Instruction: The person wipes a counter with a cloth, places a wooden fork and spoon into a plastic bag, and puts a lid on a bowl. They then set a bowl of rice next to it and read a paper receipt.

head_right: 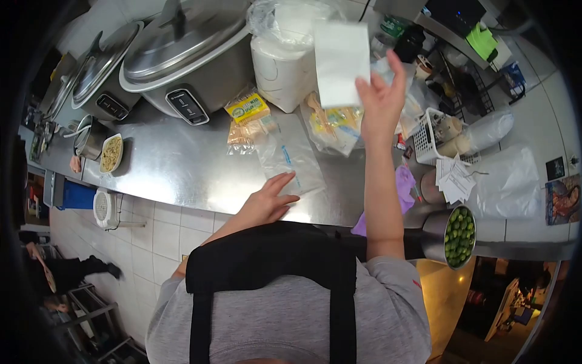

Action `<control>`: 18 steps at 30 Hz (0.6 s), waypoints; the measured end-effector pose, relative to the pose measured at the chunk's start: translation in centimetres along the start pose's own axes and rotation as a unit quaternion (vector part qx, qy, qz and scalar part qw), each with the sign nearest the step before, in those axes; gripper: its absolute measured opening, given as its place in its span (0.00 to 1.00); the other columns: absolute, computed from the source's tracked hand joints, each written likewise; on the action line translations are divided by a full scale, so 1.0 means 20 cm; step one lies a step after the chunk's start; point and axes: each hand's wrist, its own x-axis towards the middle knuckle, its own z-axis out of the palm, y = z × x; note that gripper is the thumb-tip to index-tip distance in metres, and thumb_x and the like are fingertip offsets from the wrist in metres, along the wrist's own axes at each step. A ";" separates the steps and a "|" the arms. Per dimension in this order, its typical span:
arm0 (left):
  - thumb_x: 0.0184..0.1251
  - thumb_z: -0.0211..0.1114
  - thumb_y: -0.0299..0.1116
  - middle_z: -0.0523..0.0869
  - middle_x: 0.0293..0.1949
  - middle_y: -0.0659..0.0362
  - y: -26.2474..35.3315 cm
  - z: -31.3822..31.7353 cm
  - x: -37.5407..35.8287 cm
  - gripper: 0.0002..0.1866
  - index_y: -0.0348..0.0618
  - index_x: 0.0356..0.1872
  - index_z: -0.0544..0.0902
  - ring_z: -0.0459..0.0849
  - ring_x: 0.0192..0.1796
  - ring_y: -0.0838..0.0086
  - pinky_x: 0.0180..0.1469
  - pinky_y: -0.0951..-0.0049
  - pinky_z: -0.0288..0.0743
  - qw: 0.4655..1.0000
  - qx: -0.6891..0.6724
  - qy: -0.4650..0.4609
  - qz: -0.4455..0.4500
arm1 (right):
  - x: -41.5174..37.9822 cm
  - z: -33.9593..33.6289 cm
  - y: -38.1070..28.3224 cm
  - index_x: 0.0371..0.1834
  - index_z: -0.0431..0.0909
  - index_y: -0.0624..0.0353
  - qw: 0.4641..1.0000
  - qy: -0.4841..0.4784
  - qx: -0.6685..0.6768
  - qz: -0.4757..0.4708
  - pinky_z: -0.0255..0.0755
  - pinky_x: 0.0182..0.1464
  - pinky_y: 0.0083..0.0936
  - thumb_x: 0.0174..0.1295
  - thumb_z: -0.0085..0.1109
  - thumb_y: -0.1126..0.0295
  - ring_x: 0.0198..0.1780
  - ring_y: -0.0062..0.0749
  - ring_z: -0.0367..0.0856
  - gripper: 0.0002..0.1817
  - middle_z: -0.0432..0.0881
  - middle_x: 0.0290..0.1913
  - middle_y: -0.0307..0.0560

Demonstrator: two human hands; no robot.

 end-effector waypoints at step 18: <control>0.44 0.53 0.17 0.61 0.62 0.52 0.07 0.21 0.23 0.28 0.34 0.54 0.67 0.60 0.64 0.59 0.49 0.71 0.74 0.995 0.062 -0.027 0.070 | -1.05 -0.29 0.12 0.47 0.71 0.68 0.902 -0.061 -0.079 0.419 0.69 0.41 0.16 0.54 0.41 0.83 0.37 0.21 0.75 0.16 0.77 0.37 0.43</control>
